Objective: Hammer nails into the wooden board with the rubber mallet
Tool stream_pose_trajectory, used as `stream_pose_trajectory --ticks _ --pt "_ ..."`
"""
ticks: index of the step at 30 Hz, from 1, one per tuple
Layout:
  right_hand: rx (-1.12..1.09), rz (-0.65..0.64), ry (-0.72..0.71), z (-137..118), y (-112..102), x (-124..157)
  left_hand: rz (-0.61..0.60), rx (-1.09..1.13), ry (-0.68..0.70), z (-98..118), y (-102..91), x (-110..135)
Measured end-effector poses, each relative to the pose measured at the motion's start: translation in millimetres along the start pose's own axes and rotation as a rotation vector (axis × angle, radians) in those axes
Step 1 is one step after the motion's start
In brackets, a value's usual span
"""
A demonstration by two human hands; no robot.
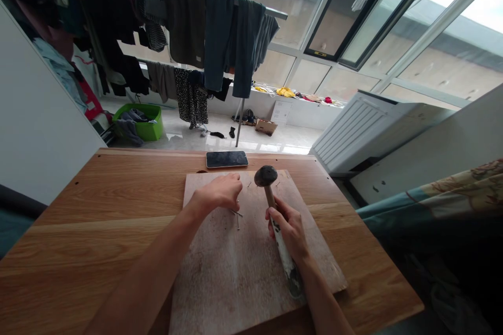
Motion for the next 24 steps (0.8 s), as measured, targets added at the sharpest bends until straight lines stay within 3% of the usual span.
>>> stream_pose_trajectory --ticks 3,8,13,18,24 --pt "-0.012 0.001 -0.005 1.6 -0.6 -0.2 0.045 -0.023 -0.014 -0.5 -4.8 -2.3" --pt "-0.024 0.004 -0.001 1.6 -0.4 -0.4 0.133 0.126 -0.052 -20.7 -15.9 -6.1" --pt "-0.01 0.002 -0.005 0.7 -0.2 -0.6 0.142 0.182 -0.012 -31.2 -6.7 -13.5" --pt "-0.002 -0.006 -0.01 -0.4 -0.2 -0.1 0.209 0.175 0.074 -26.1 -4.1 -20.0" --pt "-0.041 -0.003 -0.011 -1.6 1.4 -0.9 0.199 0.419 0.077 -33.7 2.8 -22.1"
Point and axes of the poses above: each hand's wrist, its own x-axis away from the middle knuckle, its own y-axis out of the palm, z = x × y, the point moved 9 cm from there along -x, towards the middle knuckle, and after that the axes turned 3 degrees about -y, right-handed, at the moved point
